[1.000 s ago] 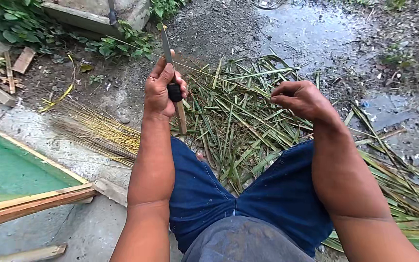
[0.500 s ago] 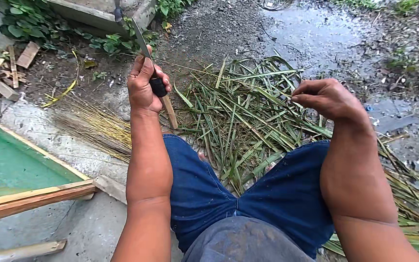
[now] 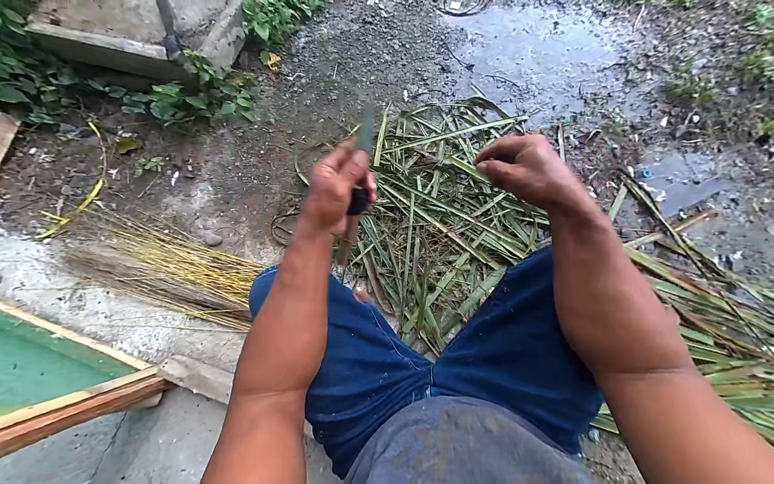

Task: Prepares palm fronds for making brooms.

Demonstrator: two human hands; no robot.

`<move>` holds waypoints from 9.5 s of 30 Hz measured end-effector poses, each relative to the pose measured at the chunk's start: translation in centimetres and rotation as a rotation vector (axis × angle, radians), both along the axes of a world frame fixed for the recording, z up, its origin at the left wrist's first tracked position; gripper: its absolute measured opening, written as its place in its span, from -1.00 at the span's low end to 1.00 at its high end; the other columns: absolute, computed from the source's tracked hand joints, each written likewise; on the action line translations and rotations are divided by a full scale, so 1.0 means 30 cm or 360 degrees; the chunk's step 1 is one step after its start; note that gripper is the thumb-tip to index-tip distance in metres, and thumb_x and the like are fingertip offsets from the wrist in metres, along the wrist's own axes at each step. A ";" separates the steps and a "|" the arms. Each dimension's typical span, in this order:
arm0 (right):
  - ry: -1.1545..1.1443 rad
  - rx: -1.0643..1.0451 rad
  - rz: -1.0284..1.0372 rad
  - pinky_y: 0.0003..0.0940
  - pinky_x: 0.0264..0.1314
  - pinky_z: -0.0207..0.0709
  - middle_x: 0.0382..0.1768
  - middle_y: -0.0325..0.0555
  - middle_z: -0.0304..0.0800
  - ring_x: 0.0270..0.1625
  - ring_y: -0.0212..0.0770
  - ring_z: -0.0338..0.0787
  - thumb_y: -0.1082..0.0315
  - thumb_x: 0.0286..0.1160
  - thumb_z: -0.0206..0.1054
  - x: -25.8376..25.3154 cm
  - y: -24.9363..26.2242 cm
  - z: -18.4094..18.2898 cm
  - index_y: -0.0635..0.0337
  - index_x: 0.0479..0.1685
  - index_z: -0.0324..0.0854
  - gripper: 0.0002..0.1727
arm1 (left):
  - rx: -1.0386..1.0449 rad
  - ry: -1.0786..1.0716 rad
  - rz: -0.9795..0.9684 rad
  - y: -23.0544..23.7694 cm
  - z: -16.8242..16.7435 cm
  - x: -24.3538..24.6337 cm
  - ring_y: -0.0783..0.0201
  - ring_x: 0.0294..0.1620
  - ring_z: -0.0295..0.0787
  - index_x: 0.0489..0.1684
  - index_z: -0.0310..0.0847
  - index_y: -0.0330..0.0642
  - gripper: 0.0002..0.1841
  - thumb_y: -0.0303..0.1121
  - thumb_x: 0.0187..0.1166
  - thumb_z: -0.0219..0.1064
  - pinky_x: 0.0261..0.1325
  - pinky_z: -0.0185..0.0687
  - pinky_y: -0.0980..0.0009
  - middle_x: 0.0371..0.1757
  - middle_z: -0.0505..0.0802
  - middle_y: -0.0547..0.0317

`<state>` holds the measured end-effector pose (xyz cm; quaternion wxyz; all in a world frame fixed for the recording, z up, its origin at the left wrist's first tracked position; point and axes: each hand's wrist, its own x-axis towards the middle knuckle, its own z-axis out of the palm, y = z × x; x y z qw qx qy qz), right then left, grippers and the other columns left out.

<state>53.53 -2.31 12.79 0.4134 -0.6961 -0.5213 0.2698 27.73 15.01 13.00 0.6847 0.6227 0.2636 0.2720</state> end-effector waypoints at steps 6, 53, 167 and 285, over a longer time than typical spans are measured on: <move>0.0060 0.0020 0.0296 -0.49 -0.39 0.55 -0.45 -0.27 0.74 -0.53 -0.51 0.58 0.35 0.69 0.24 -0.086 0.039 -0.011 0.22 -0.04 0.78 -0.79 | -0.0308 -0.0005 -0.0350 -0.104 -0.062 0.106 0.38 -0.58 0.70 0.61 0.39 -0.15 -0.58 -0.35 0.81 0.07 -0.52 0.72 0.49 -0.49 0.73 0.23; 0.0003 0.0063 0.0222 -0.46 -0.28 0.55 -0.39 -0.27 0.74 -0.42 -0.48 0.62 0.42 0.55 0.37 -0.067 0.032 -0.017 0.15 -0.13 0.77 -0.92 | -0.0370 -0.0111 -0.0291 -0.054 -0.036 0.044 0.39 -0.65 0.66 0.63 0.33 -0.07 -0.57 -0.37 0.79 0.03 -0.57 0.70 0.48 -0.56 0.66 0.28; -0.0066 -0.0026 0.0125 -0.31 -0.26 0.62 -0.38 -0.21 0.77 -0.43 -0.39 0.66 0.37 0.55 0.39 -0.051 0.046 -0.026 0.17 -0.14 0.80 -0.89 | -0.0244 -0.0236 0.0077 -0.010 -0.015 0.005 0.44 -0.67 0.63 0.55 0.33 0.08 -0.62 -0.21 0.88 -0.19 -0.57 0.68 0.48 -0.62 0.63 0.42; 0.0356 -0.0058 0.0229 -0.48 -0.41 0.50 -0.38 -0.22 0.72 -0.50 -0.46 0.56 0.44 0.62 0.27 -0.099 0.038 -0.046 0.25 -0.01 0.73 -0.84 | -0.0363 -0.0389 0.0446 0.098 -0.006 -0.052 0.48 -0.56 0.65 0.40 0.49 0.16 -0.64 -0.06 0.92 -0.16 -0.46 0.69 0.52 -0.51 0.67 0.46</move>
